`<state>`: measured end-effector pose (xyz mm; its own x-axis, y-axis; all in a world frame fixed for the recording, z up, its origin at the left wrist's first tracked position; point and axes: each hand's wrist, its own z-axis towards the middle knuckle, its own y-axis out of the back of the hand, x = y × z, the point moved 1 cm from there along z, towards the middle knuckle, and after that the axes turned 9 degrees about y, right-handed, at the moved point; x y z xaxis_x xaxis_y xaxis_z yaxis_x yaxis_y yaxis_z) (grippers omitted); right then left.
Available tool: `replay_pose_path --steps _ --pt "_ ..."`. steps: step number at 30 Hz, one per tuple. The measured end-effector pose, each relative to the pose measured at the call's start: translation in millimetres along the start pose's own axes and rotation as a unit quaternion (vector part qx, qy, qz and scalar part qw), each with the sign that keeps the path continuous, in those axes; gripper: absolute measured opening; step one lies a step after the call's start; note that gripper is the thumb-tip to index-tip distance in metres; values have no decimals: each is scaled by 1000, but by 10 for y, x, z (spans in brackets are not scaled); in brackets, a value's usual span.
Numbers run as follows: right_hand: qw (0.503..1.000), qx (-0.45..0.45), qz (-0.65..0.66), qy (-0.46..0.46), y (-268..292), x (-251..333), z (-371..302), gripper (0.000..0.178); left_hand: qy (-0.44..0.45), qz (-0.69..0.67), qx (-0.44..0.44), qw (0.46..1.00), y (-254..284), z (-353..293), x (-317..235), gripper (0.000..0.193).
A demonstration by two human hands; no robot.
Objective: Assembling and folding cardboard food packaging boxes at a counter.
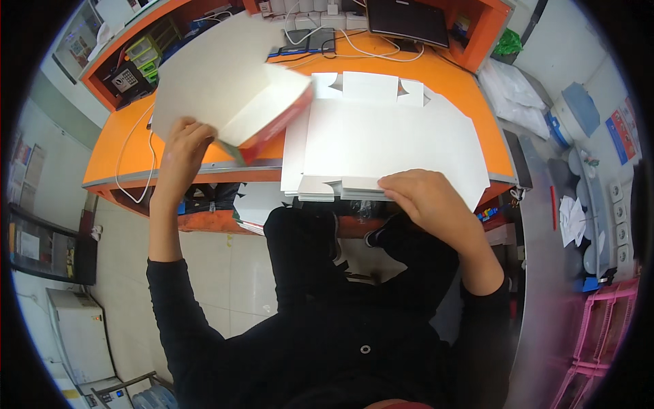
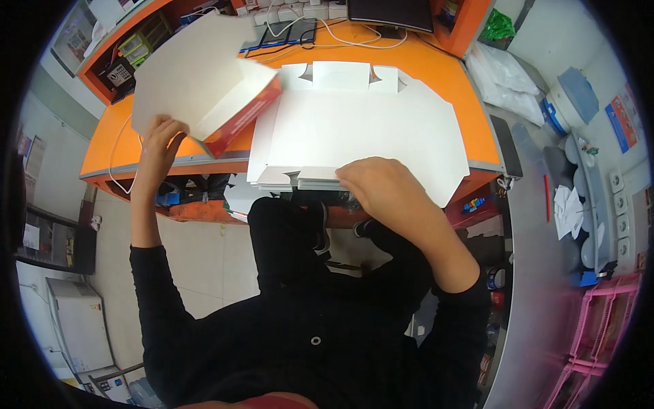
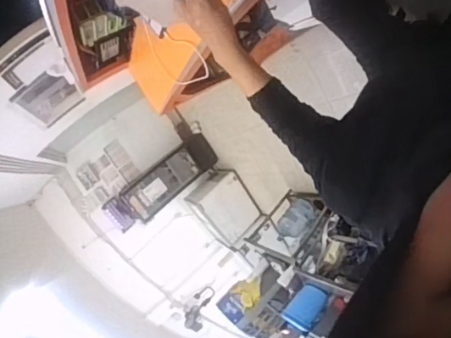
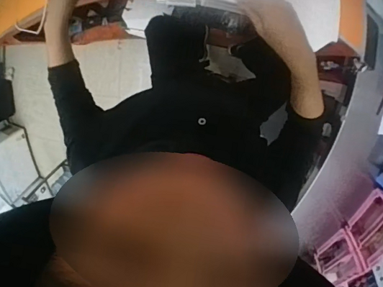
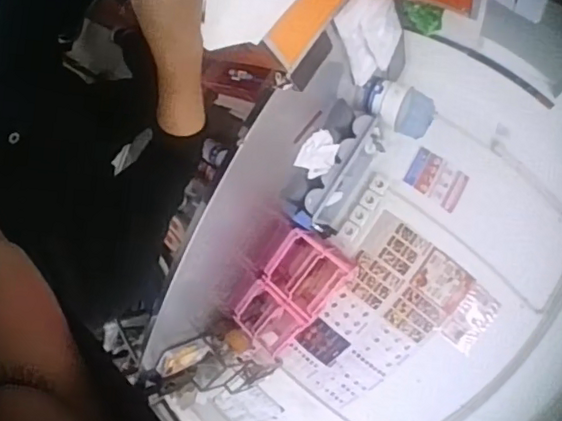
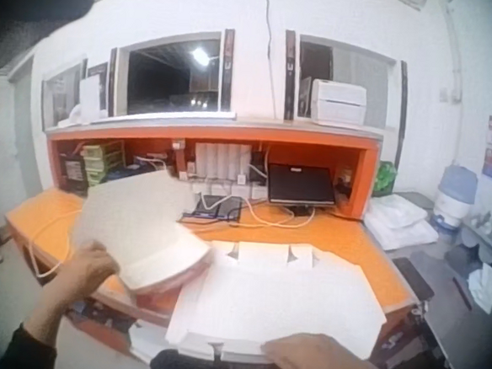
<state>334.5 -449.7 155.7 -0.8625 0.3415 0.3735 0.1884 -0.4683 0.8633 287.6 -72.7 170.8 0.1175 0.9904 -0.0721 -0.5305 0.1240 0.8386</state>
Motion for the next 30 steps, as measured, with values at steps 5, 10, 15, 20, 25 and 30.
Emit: replay_pose_path --steps 5,10,15,20,25,30 --pt "999 -5 -5 -53 63 38 144 13 59 28 -5 998 -26 -199 301 21" --pt "952 22 240 -191 162 -177 180 10 -24 -295 89 951 -104 -162 -874 36" --pt "922 44 341 -180 156 -462 188 11 -6 -325 239 915 -381 78 -952 32" --pt "990 -13 93 -104 22 -364 202 17 91 -447 340 822 -491 163 -883 22" --pt "977 -134 145 -78 119 -293 218 16 79 -437 266 856 -289 183 -979 16" --pt "972 -137 165 -99 268 -217 211 17 64 -366 98 923 -164 233 -1214 16"
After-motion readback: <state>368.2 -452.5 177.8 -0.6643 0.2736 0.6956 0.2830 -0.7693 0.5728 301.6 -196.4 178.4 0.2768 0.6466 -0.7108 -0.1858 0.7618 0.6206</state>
